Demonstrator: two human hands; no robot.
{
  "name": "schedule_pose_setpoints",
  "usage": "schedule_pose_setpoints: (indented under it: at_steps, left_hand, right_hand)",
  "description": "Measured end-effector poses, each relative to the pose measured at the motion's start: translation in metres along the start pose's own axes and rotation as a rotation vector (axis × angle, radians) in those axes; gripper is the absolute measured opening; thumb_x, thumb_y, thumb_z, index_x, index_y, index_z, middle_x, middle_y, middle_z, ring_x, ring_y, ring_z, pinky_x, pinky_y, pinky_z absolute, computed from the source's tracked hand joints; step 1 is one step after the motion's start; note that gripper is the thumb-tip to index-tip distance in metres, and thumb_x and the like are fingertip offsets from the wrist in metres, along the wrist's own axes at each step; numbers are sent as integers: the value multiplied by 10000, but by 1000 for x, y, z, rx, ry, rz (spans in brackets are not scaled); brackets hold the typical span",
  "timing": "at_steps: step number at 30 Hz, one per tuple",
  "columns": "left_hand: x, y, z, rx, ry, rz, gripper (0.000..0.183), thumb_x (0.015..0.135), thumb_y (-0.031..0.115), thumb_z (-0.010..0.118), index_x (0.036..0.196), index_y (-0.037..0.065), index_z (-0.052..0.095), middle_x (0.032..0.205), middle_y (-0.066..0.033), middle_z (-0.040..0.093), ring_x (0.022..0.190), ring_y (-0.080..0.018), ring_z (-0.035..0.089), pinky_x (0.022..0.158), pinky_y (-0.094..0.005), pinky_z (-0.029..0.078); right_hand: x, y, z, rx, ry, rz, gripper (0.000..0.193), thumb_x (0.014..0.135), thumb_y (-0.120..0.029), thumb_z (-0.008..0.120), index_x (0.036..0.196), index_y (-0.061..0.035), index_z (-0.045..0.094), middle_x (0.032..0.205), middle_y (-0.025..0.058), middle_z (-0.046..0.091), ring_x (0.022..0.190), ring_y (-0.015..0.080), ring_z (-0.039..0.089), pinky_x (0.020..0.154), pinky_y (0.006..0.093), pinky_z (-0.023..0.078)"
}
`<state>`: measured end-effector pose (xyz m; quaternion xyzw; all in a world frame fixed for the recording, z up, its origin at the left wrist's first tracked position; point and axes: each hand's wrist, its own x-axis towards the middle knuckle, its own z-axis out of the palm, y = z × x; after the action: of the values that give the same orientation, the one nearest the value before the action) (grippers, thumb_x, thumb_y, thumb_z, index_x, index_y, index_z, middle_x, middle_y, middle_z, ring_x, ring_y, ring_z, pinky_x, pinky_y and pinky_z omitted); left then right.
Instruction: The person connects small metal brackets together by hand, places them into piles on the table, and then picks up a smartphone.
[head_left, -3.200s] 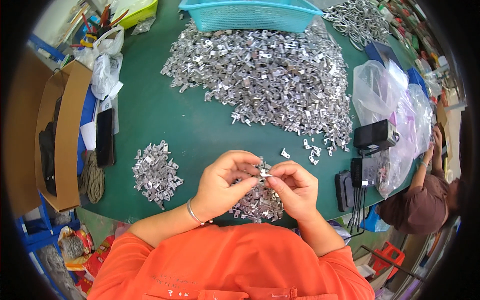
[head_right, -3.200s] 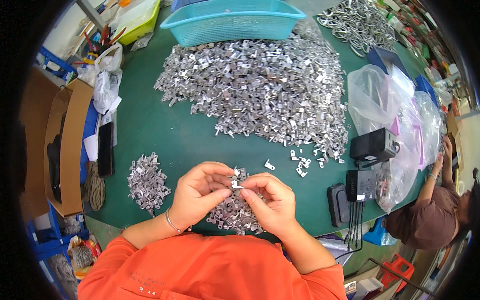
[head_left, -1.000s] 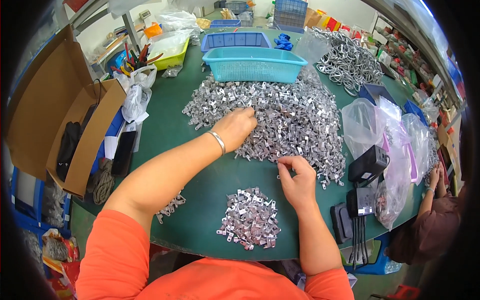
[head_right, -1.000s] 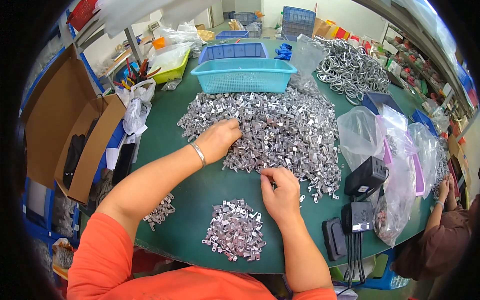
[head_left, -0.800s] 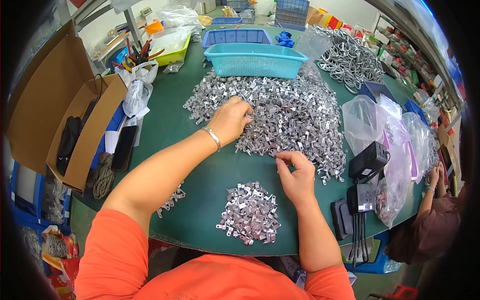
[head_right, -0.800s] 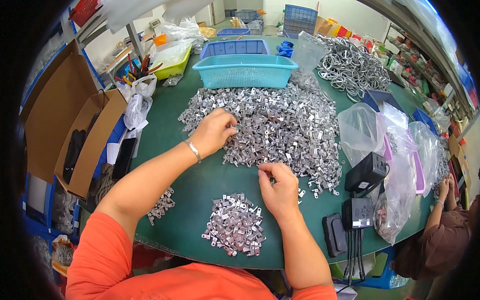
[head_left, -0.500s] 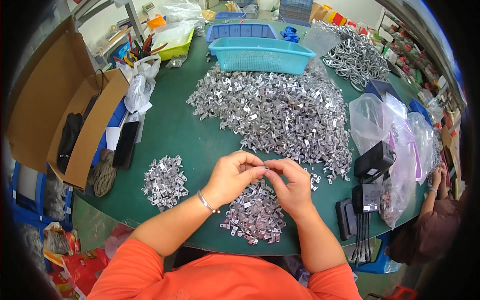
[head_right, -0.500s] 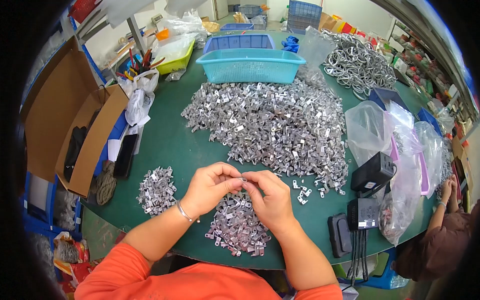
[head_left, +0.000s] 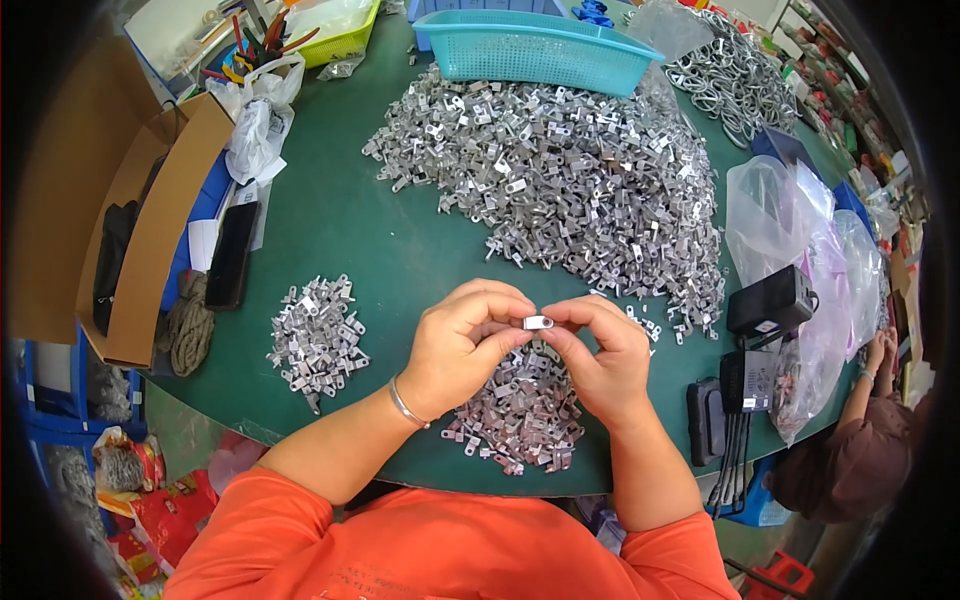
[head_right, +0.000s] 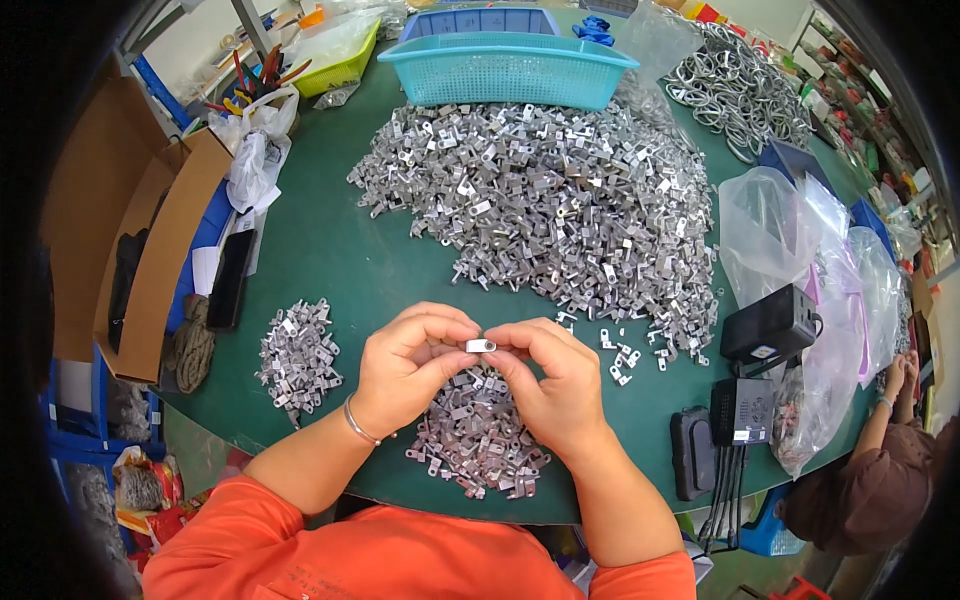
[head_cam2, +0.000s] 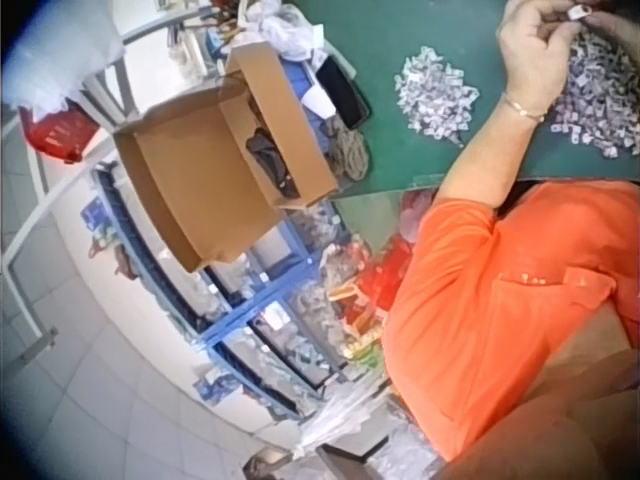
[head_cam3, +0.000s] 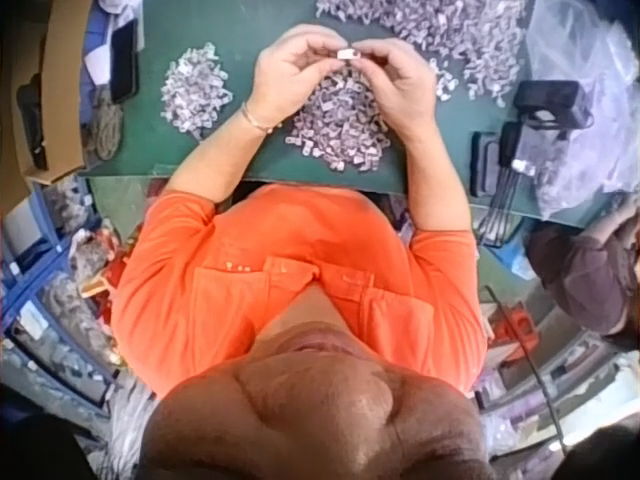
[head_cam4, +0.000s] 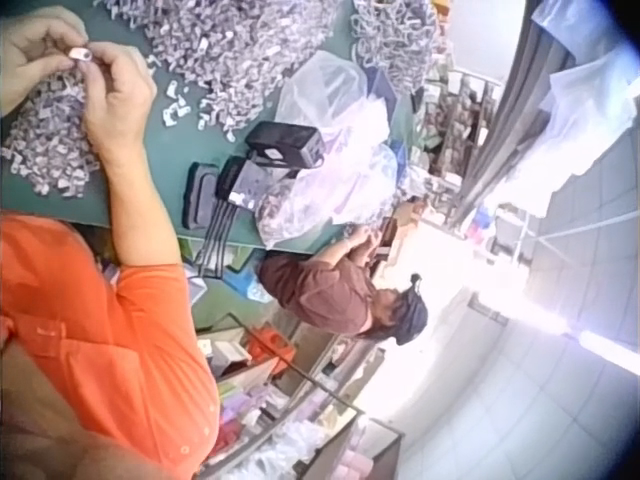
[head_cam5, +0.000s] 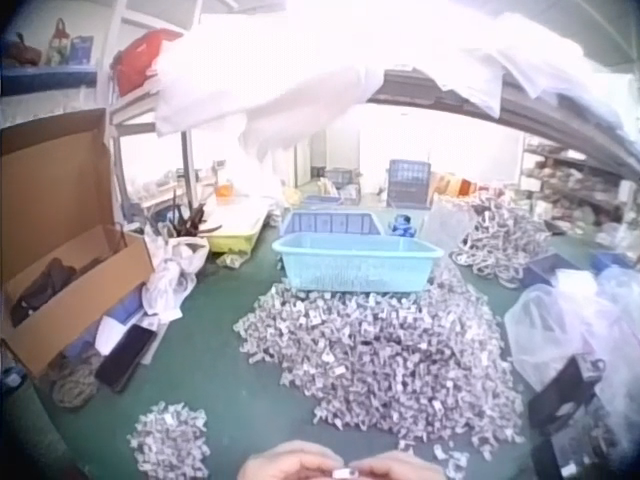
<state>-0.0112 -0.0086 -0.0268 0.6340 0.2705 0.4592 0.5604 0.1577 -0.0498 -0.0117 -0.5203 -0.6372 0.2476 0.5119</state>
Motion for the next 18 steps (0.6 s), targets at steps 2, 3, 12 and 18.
schedule_pose_setpoints:
  at_steps: [2,3,12,18]
  left_hand:
    - [-2,3,4,-85,30,-103,250,836,-110,603,1080,-56,584,1059,-125,592,941,-193,631,815,-301,568]
    - [-3,4,5,-168,57,-201,266,847,-101,598,1107,-55,569,1039,-131,615,916,-193,643,796,-299,572]
    - [-3,10,-1,-300,5,-330,216,900,22,606,1099,-54,572,970,-120,651,850,-170,662,750,-280,566]
    - [-2,7,-2,-340,-4,-298,159,894,12,611,1037,-50,583,978,-115,642,881,-169,655,778,-291,559]
  right_hand:
    - [0,2,-2,2,7,-58,164,739,40,714,891,-1,668,812,87,659,724,191,637,634,277,505]
    - [0,3,-3,2,8,-55,164,739,40,714,891,-1,668,812,87,659,724,191,637,634,277,505]
    - [0,5,-4,67,34,-69,154,730,47,716,869,0,669,819,93,662,737,197,638,643,280,504]
    - [0,6,-5,60,-15,-163,179,728,57,712,893,1,671,833,91,662,747,190,639,657,274,505]
